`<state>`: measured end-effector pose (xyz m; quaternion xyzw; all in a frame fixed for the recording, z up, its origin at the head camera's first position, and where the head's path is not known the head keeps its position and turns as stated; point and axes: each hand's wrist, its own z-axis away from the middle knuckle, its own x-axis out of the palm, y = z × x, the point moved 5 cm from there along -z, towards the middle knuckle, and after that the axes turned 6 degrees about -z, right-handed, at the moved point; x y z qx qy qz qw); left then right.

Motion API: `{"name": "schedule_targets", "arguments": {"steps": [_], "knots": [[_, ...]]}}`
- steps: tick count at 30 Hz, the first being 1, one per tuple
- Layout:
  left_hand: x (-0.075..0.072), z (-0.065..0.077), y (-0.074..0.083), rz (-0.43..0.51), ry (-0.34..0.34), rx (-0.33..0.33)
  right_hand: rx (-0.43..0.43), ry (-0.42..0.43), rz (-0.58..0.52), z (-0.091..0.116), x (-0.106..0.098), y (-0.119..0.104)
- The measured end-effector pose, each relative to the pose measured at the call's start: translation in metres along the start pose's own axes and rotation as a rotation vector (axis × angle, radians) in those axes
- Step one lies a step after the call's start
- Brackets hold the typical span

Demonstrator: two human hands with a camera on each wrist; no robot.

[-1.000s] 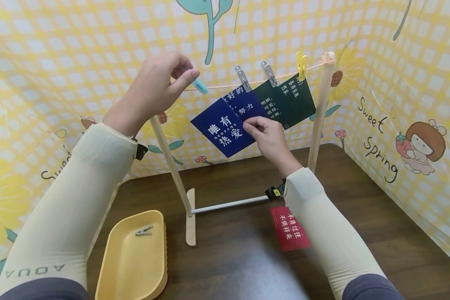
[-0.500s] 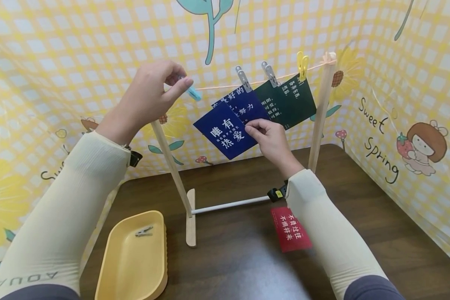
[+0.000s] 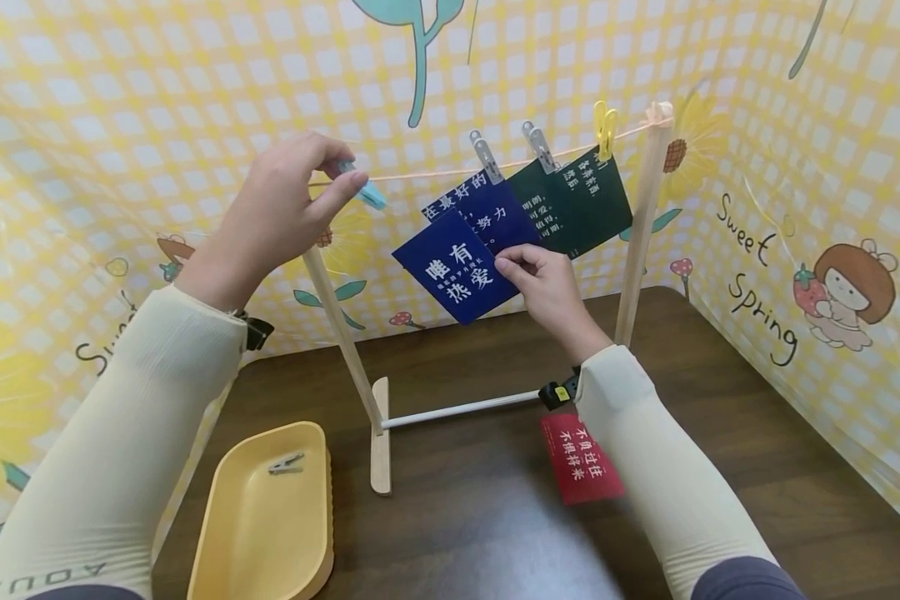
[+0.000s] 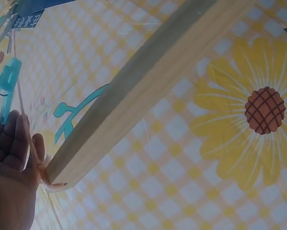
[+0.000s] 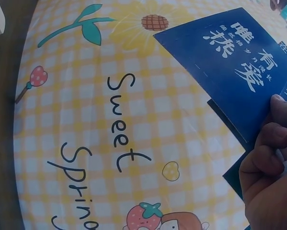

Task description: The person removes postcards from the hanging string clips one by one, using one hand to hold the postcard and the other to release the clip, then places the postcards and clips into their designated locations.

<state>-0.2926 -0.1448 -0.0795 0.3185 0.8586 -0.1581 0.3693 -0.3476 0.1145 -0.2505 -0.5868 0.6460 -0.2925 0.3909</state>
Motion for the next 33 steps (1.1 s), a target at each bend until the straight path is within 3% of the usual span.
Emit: {"name": "schedule_targets", "arguments": {"steps": [14, 21, 33], "knots": [[-0.011, 0.019, -0.002, -0.037, 0.095, 0.021, 0.018, 0.010, -0.001, 0.007, -0.001, 0.007], [-0.016, 0.028, -0.003, 0.012, 0.162, 0.041, 0.011, 0.016, -0.005, 0.009, -0.003, 0.011], [-0.024, 0.046, -0.004, -0.024, 0.187, 0.116, 0.032, 0.020, -0.009, 0.011, -0.009, 0.013]]}}
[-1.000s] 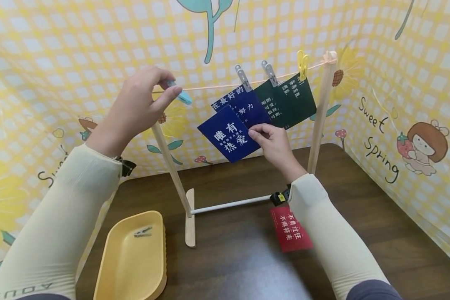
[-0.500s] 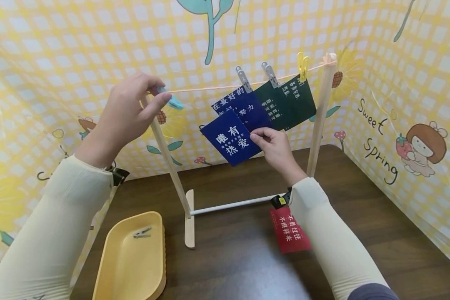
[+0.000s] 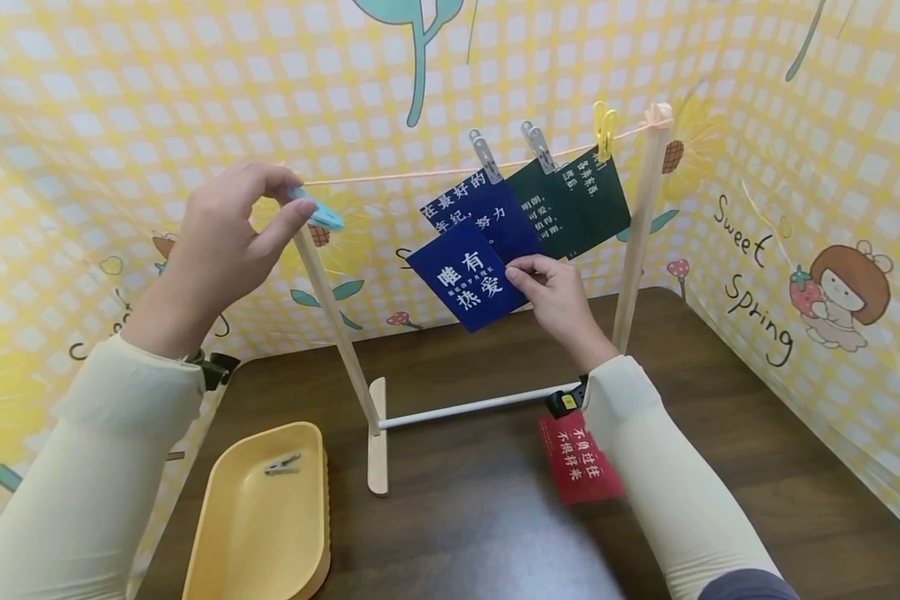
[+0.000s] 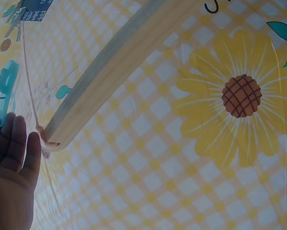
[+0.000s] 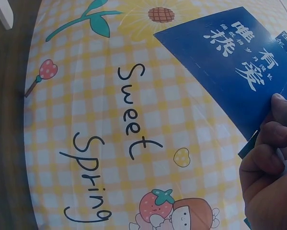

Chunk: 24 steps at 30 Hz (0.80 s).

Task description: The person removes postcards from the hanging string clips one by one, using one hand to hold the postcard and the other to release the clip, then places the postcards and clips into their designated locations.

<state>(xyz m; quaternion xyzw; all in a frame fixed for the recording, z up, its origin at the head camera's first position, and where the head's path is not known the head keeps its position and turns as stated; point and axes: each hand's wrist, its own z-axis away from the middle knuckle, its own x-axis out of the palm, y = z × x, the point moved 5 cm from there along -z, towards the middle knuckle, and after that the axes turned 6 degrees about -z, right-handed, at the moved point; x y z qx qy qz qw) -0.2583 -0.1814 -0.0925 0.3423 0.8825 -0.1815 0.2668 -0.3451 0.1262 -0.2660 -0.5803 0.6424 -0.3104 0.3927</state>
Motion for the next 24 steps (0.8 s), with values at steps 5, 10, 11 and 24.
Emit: {"name": "schedule_targets", "arguments": {"steps": [5, 10, 11, 24], "knots": [[0.001, 0.007, -0.002, 0.020, 0.041, -0.003, 0.015, -0.007, -0.001, 0.001, -0.001, 0.003], [0.004, 0.013, -0.003, 0.033, 0.068, -0.015, 0.028, -0.005, 0.001, 0.003, -0.004, 0.005], [0.004, 0.015, -0.003, 0.034, 0.070, -0.017, 0.033, -0.004, 0.002, 0.004, -0.004, 0.005], [-0.009, 0.041, -0.001, -0.017, 0.087, -0.058, 0.084, 0.008, 0.009, 0.009, -0.011, 0.011]]}}
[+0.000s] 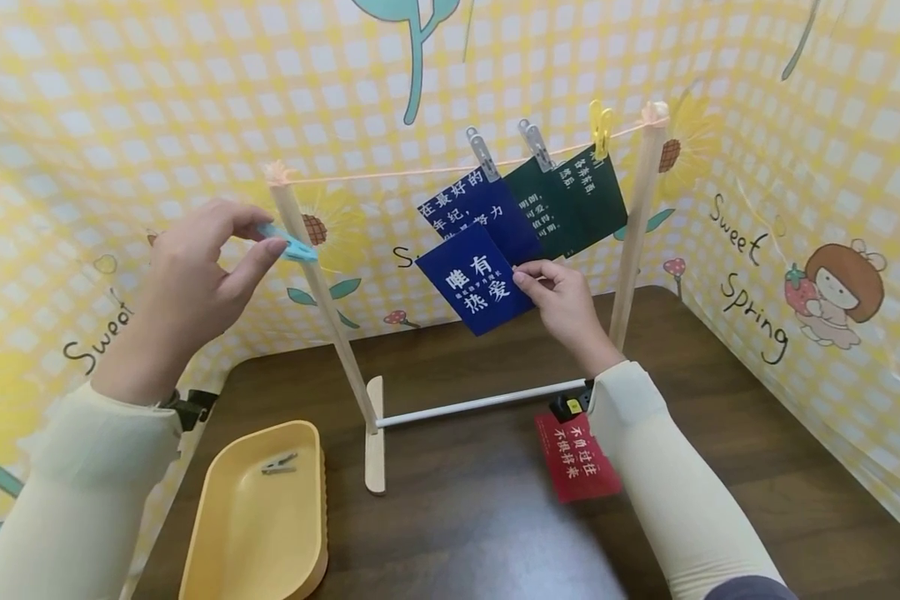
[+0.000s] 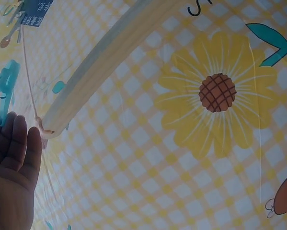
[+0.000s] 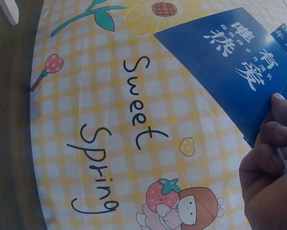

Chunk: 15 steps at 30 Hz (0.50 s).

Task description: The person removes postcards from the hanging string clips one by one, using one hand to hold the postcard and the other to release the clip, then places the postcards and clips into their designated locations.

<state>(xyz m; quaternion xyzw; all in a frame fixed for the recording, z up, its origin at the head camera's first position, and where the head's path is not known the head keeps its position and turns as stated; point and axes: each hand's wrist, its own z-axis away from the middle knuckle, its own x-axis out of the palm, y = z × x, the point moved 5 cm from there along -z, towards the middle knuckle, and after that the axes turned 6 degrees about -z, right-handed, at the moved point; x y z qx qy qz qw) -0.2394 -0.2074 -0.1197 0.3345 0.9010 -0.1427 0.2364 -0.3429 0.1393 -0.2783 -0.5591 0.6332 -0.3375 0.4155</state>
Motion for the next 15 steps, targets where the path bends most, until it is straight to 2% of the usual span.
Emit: {"name": "schedule_targets", "arguments": {"steps": [8, 12, 15], "knots": [[-0.003, 0.016, -0.003, -0.033, -0.061, -0.028, -0.023, 0.000, -0.007, 0.001, -0.001, 0.003], [-0.004, 0.027, -0.007, -0.037, -0.082, -0.048, -0.008, 0.003, 0.006, 0.004, -0.002, 0.008], [-0.005, 0.032, -0.009, -0.012, -0.047, -0.062, 0.014, 0.005, 0.006, 0.005, -0.003, 0.012]]}}
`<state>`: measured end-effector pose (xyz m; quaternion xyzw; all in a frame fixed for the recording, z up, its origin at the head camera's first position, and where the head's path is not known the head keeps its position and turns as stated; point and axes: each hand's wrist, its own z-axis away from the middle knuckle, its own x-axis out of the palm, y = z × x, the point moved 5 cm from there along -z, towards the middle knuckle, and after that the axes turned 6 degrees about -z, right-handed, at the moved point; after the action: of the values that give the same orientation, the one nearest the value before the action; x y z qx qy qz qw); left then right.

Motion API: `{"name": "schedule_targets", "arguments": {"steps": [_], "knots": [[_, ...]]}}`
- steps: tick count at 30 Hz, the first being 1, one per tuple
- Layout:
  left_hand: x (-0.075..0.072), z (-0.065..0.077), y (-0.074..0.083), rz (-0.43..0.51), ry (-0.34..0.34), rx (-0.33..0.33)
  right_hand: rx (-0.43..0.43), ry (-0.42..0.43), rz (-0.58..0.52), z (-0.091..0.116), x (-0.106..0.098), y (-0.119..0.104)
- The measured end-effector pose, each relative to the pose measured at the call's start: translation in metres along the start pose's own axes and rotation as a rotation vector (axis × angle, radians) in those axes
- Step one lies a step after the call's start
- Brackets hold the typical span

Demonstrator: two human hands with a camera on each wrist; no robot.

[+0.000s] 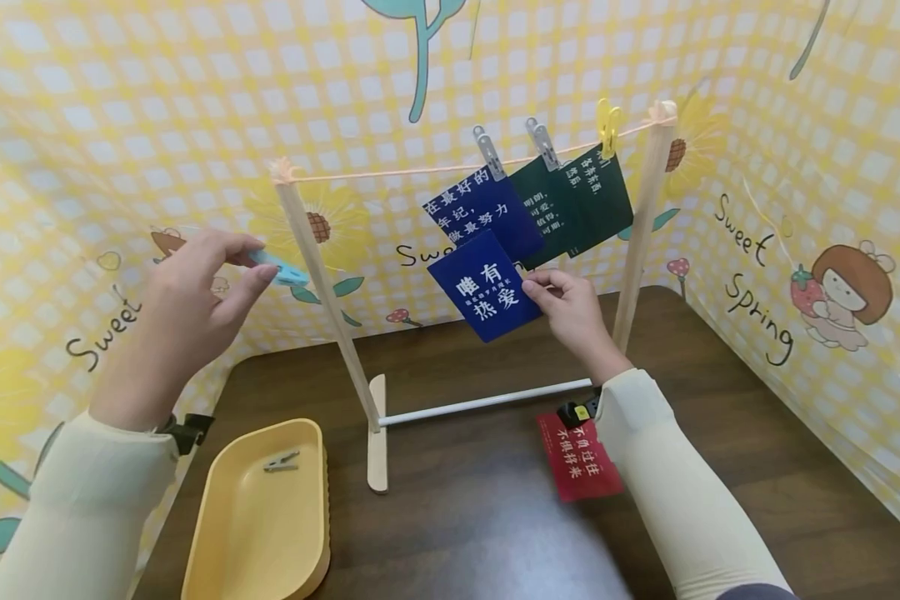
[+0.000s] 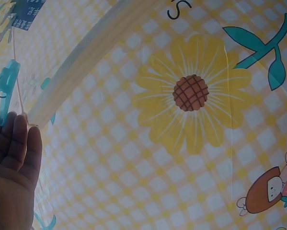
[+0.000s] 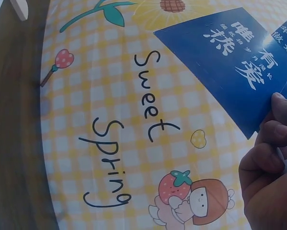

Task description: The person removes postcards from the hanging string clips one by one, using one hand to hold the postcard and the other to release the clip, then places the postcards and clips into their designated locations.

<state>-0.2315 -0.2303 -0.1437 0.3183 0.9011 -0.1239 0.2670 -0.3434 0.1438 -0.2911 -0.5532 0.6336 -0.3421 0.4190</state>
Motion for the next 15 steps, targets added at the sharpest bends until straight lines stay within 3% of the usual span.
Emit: {"name": "schedule_targets", "arguments": {"steps": [6, 15], "knots": [[-0.003, 0.006, -0.003, 0.003, 0.033, 0.005, -0.007, 0.001, -0.014, 0.003, -0.003, 0.002], [-0.001, 0.024, -0.008, 0.012, 0.067, -0.069, 0.007, 0.025, 0.000, 0.007, -0.007, 0.012]]}}
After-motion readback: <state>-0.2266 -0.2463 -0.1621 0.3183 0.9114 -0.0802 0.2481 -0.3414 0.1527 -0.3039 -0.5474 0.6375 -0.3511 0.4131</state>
